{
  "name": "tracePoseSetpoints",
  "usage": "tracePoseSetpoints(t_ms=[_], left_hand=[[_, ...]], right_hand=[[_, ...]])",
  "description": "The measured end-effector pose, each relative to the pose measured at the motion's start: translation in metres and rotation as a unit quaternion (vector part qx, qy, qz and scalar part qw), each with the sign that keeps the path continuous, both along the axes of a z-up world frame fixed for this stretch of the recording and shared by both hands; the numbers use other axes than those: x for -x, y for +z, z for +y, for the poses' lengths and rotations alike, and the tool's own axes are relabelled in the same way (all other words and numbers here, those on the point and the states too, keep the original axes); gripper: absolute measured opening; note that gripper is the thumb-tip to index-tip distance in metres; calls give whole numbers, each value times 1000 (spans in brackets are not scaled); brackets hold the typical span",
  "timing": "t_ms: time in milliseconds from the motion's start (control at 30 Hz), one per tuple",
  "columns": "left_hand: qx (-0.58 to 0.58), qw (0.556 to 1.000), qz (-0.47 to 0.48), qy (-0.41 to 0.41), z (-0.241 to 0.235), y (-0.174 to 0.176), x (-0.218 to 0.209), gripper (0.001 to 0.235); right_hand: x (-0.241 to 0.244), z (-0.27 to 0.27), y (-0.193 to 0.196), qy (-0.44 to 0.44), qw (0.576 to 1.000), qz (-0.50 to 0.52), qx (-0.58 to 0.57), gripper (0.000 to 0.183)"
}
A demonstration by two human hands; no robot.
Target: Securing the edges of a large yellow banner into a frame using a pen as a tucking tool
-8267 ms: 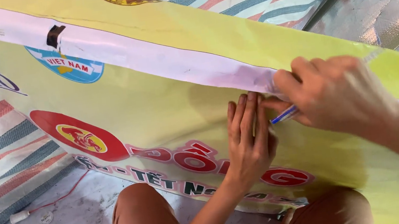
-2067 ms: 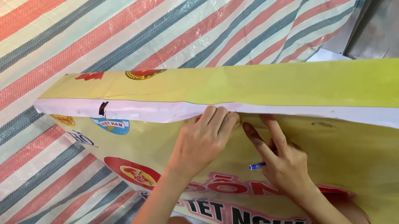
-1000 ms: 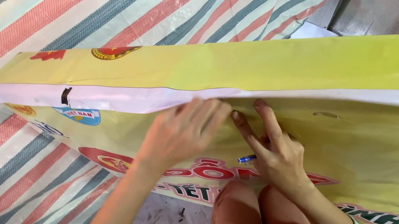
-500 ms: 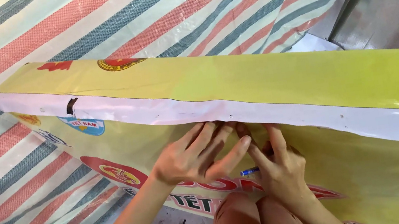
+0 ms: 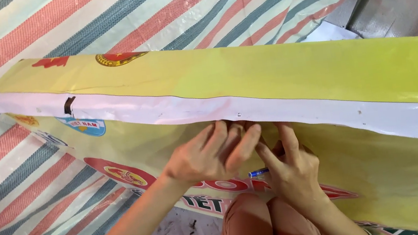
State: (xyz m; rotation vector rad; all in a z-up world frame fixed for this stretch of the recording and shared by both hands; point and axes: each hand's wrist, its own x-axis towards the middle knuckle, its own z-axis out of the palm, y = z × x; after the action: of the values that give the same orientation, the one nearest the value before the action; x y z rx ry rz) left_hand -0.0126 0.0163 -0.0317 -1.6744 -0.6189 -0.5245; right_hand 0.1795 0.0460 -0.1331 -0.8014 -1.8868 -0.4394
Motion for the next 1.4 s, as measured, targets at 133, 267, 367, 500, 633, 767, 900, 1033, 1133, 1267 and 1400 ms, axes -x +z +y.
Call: tracePoseSetpoints(t_ms=[133,267,367,500,633,767,900,1033,1133,1267,1400], left_hand=[[173,970,-123,-115,-13,18,3,39],[116,988,-74,-65,-11,7,1,40],[20,1000,13,-2,-7,2,-5,37],[-37,999,27,9,-5,-3,-7,17],[-69,996,50,22,-1,0,-10,16],[-88,995,51,17,2,7,-13,11],[56,997,-44,-29,-6,16,-14,14],[179,955,-223,-81,0,31,-13,21],[237,944,-214,-82,-1,54,-11,35],[338,901,-243,-122,-16,53,0,36],[239,941,-206,-118,-19,35,-3,25]], right_hand=[[-4,-3,14,-5,1000,-9,-9,57],[-1,3,3,-17,999,-2,-30,58],[-1,5,0,-8,1000,4,-18,51],[1,3,0,-4,1000,2,-15,52],[1,7,-7,-3,1000,-6,-7,52],[3,11,-10,-10,1000,-1,-15,55],[4,11,-7,-20,999,-1,-39,48],[4,0,19,-34,998,2,-48,58],[6,-2,30,-57,996,7,-69,46],[2,0,25,-40,998,-1,-54,56],[2,4,14,-15,999,-6,-33,65]])
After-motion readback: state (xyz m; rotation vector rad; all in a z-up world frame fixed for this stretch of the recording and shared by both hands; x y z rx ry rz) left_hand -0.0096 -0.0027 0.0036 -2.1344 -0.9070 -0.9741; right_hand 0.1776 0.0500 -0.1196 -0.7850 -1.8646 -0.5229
